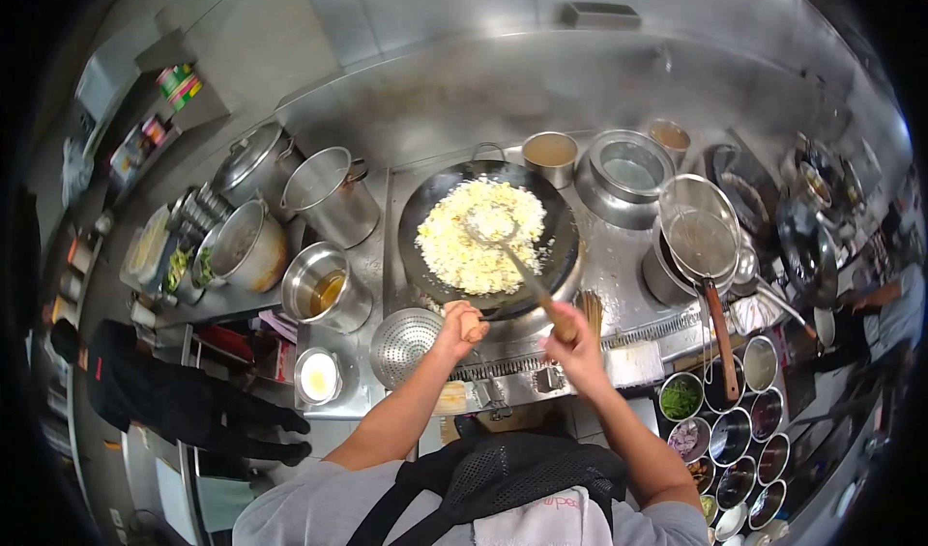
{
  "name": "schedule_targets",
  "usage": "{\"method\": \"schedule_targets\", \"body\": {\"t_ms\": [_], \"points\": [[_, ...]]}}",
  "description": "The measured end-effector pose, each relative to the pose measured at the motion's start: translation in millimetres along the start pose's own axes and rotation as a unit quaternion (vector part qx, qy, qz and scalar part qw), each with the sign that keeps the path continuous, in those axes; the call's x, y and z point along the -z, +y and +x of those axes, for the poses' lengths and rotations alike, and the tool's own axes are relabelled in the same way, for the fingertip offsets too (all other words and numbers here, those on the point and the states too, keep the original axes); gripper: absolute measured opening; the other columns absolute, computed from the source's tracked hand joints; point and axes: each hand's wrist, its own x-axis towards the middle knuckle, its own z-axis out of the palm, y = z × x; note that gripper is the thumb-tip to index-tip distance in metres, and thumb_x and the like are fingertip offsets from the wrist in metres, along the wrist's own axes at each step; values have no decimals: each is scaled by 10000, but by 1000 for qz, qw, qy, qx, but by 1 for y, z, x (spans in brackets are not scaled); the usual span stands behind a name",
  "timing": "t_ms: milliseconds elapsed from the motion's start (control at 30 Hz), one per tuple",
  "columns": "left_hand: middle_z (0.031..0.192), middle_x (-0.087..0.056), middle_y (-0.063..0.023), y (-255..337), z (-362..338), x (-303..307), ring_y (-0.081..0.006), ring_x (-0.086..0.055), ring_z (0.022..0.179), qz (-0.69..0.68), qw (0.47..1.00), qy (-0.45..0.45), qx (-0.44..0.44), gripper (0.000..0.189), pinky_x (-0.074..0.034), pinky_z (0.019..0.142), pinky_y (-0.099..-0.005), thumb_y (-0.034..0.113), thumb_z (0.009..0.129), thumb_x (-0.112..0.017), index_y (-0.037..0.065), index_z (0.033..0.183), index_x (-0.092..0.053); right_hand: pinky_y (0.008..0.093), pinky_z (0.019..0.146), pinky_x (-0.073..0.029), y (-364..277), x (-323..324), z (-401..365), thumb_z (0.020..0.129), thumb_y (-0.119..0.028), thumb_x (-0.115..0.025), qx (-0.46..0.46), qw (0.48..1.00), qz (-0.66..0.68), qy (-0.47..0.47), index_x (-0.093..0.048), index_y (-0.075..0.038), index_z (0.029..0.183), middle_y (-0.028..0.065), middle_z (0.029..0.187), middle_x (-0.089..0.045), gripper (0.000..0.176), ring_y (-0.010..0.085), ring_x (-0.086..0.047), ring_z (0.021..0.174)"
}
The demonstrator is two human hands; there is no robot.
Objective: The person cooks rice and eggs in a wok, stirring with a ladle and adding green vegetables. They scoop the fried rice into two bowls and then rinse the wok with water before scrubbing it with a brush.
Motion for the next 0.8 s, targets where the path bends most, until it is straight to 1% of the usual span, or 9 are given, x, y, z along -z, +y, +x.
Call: {"method": "schedule_targets", "body": {"t_ms": [167, 200, 233, 267, 333, 400, 600, 733, 800], "points": [[765, -579, -89, 1, -8, -2, -235, -593, 571, -17, 1000, 9, 12, 122, -550, 513, -371, 143, 897, -622, 111, 853, -513, 267, 645, -480, -76, -60, 66, 876, -27, -704, 134, 961, -234, 57, -663, -55, 1136, 66, 967, -611, 264, 122, -581, 783], [765, -579, -89, 8, -10, -1, -235, -593, 571, -30, 999, 9, 5, 122, -550, 513, -371, 143, 897, -622, 111, 853, -513, 290, 678, -478, -87, -73, 81, 858, -34, -718, 262, 907, -324, 64, -658, -41, 1055, 87, 967, -599, 207, 160, -587, 812], [770, -582, -79, 13, -15, 3, -221, -597, 586, -32, 995, -80, 40, 136, -548, 528, -345, 157, 914, -626, 106, 846, -520, 313, 712, -477, -95, -85, 93, 840, -40, -731, 384, 830, -399, 67, -652, -28, 975, 109, 967, -588, 157, 199, -593, 841], [774, -585, -68, 16, -19, 8, -206, -601, 602, -30, 982, -170, 72, 155, -545, 543, -319, 171, 931, -631, 101, 840, -526, 342, 760, -469, -91, -95, 114, 805, -47, -747, 403, 840, -356, 69, -595, -21, 872, 126, 931, -570, 168, 261, -590, 867], [799, -602, -52, 23, -44, 10, -167, -621, 673, -16, 985, -164, 54, 194, -538, 570, -280, 252, 955, -658, 94, 886, -568, 307, 725, -485, -84, -108, 163, 905, -97, -697, 311, 940, -139, 13, -551, -20, 786, 75, 839, -617, 203, 147, -601, 791], [855, -639, -60, 21, -76, 17, -149, -646, 721, 73, 989, -91, 90, 261, -556, 601, -293, 336, 960, -667, 90, 1012, -597, 253, 503, -422, -101, -112, 213, 970, -164, -661, 321, 944, -73, 11, -541, -84, 693, -13, 543, -515, 313, 95, -527, 506], [962, -693, -71, -15, -139, 83, -161, -692, 806, 12, 995, -16, 93, 302, -597, 659, -309, 320, 939, -699, 87, 1107, -604, 265, 393, -341, -221, -142, 194, 970, -207, -674, 295, 942, 99, -123, -464, -108, 639, -17, 505, -469, 405, 85, -411, 396], [962, -689, -82, -26, -140, 72, -186, -695, 808, 38, 999, 22, 27, 316, -599, 668, -325, 212, 889, -745, 73, 1126, -590, 258, 421, -329, -105, -138, 252, 949, -135, -675, 360, 921, -117, -94, -533, -110, 681, -21, 550, -506, 304, 61, -446, 460], [931, -670, -101, -25, -145, 59, -186, -677, 736, 34, 995, 96, 12, 330, -567, 565, -282, 142, 851, -720, 55, 1135, -575, 263, 429, -320, -129, -117, 279, 946, -144, -681, 261, 960, -82, -66, -502, -119, 652, -34, 554, -484, 345, 58, -421, 466]]}}
